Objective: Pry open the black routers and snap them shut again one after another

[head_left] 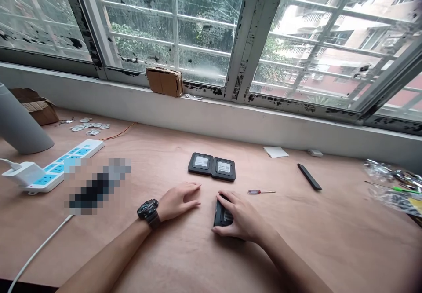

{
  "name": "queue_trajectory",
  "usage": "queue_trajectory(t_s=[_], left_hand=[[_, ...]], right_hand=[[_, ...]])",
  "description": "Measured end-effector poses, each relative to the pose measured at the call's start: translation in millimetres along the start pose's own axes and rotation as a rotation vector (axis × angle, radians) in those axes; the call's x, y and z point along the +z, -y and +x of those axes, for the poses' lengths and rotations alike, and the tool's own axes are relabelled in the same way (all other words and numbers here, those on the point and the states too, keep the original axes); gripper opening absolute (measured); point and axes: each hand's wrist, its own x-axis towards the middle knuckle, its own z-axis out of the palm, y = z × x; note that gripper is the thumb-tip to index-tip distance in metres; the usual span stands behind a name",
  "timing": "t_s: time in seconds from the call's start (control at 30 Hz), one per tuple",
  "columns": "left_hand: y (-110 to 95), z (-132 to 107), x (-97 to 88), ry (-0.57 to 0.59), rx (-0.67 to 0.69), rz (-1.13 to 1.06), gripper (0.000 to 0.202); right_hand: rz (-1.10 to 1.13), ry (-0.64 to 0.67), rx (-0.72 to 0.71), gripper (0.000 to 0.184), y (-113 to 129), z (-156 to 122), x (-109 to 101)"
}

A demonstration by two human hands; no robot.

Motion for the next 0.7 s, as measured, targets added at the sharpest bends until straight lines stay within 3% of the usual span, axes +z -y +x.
queue_trajectory(t_s=[0.53, 0.7], left_hand=[[3, 0, 0.4, 0.012, 0.000, 0.004, 0.053], [6, -1, -1.5, 0.008, -0.001, 0.009, 0.052]], right_hand=[[-0.015, 0.026, 0.014, 0.096, 5, 2, 1], [0.008, 0.081, 0.017, 0.108, 1, -7, -8]])
